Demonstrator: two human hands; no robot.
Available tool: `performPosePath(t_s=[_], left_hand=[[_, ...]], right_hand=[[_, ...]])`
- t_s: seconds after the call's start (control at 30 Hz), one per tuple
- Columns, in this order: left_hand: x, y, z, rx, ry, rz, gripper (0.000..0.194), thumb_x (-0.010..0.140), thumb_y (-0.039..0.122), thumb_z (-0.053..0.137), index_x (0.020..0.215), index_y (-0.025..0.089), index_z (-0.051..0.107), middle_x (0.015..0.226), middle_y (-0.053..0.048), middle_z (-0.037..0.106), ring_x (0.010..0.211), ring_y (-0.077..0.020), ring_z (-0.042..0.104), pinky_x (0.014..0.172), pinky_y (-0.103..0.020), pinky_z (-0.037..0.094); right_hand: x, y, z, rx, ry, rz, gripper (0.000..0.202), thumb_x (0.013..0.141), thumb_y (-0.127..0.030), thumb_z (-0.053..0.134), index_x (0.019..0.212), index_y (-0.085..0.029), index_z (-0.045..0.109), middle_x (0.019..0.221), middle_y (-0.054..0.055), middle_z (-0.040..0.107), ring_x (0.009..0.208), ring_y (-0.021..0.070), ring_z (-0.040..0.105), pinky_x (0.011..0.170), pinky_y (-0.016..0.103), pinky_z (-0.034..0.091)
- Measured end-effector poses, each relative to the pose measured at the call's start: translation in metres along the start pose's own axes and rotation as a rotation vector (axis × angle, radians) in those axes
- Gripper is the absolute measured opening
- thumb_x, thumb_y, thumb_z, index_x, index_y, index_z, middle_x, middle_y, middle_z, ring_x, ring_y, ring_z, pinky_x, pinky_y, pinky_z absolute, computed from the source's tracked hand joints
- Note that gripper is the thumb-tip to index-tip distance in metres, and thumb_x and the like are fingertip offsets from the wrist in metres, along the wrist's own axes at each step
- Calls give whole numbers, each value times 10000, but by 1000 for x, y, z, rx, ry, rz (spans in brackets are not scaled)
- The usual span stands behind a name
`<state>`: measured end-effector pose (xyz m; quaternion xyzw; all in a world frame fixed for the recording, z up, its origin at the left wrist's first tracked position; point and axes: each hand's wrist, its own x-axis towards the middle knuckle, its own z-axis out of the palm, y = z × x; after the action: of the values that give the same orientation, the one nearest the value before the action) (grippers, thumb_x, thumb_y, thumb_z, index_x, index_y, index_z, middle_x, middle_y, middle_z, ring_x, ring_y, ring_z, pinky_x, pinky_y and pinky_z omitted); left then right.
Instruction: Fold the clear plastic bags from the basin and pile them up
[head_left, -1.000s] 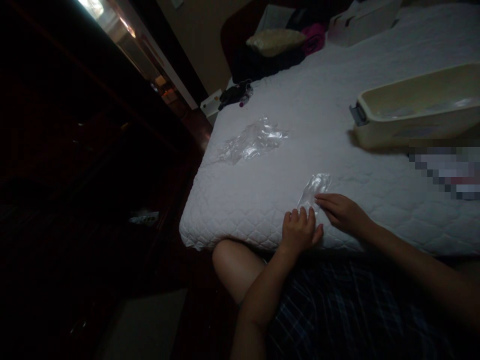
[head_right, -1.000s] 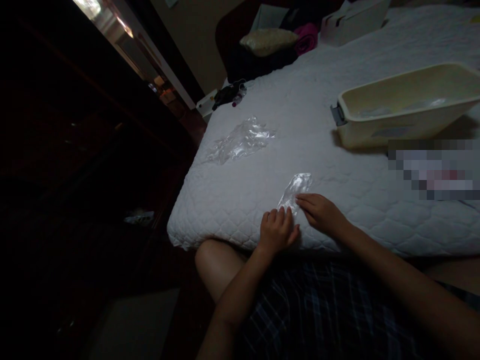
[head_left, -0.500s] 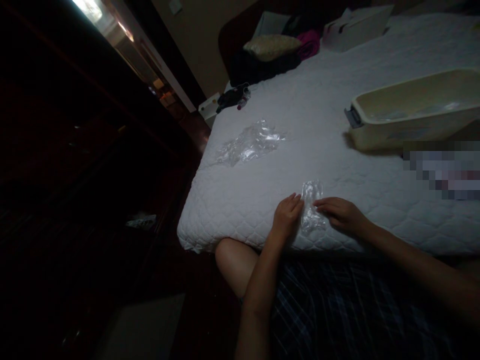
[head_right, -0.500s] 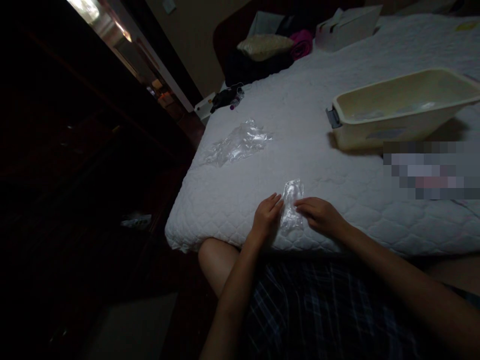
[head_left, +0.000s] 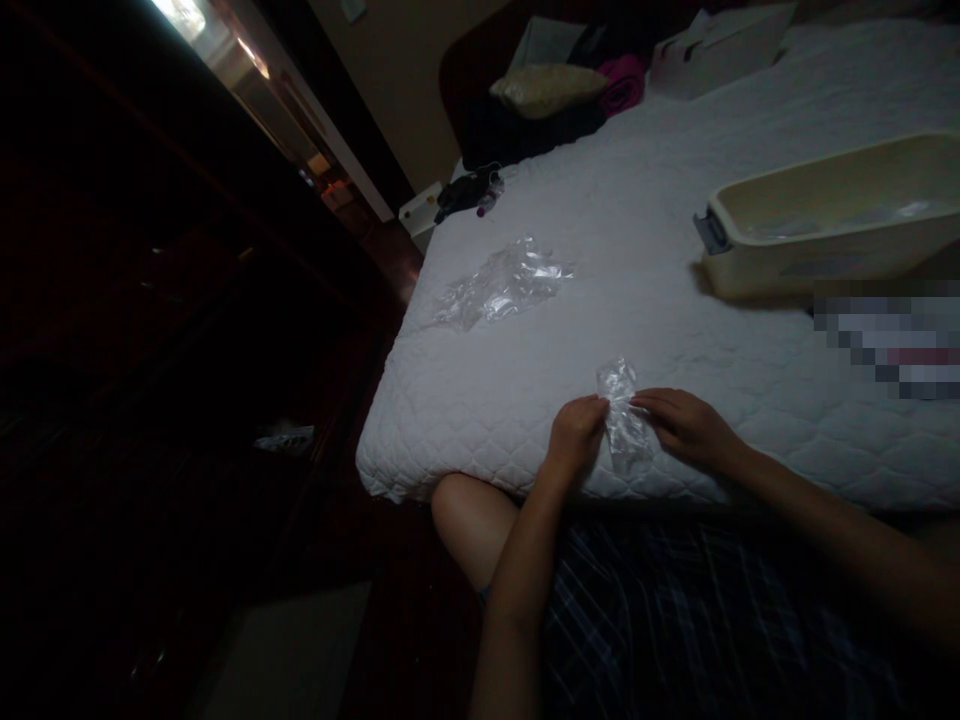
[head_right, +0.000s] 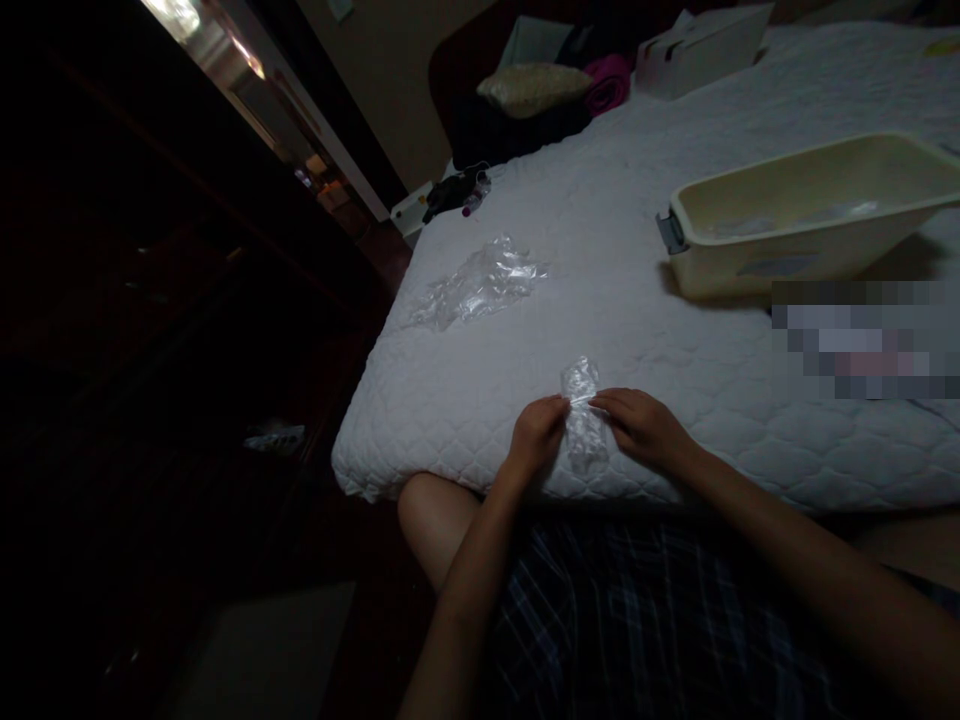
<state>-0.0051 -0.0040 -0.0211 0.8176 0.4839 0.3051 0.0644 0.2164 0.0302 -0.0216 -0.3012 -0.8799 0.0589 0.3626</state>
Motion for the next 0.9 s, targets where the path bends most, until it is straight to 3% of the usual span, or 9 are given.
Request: performPosePath(t_s=[0.4, 0.63, 0.9], left_hand=[[3, -3, 3, -177, 28, -206, 225, 863, 172, 597, 1078, 187, 660, 1126, -65, 694, 1067, -187, 638, 964, -370, 515], [4, -3, 3, -230, 44, -218, 185, 880, 195, 580, 1044, 188, 668, 1091, -55, 700, 1036, -175, 637, 950, -346, 511], [7, 1, 3, -192, 43, -237, 176, 887, 237, 582, 1022, 172, 675, 1039, -67, 700, 998, -183, 634, 917, -349, 519]], right_hand=[[2, 1, 3, 14, -42, 88, 305, 833, -167, 499, 1094, -167, 657, 1066, 117, 705, 965, 241, 669, 839, 405, 543], [4, 1, 0, 36, -44, 98, 316, 809, -204, 523, 1094, -159, 654, 1050, 122, 711, 941, 251, 677, 809, 404, 551], [6, -1, 1, 79, -21, 234, 279, 860, -256, 457, 999, -188, 689, 950, 95, 729, 858, 239, 685, 763, 399, 554]])
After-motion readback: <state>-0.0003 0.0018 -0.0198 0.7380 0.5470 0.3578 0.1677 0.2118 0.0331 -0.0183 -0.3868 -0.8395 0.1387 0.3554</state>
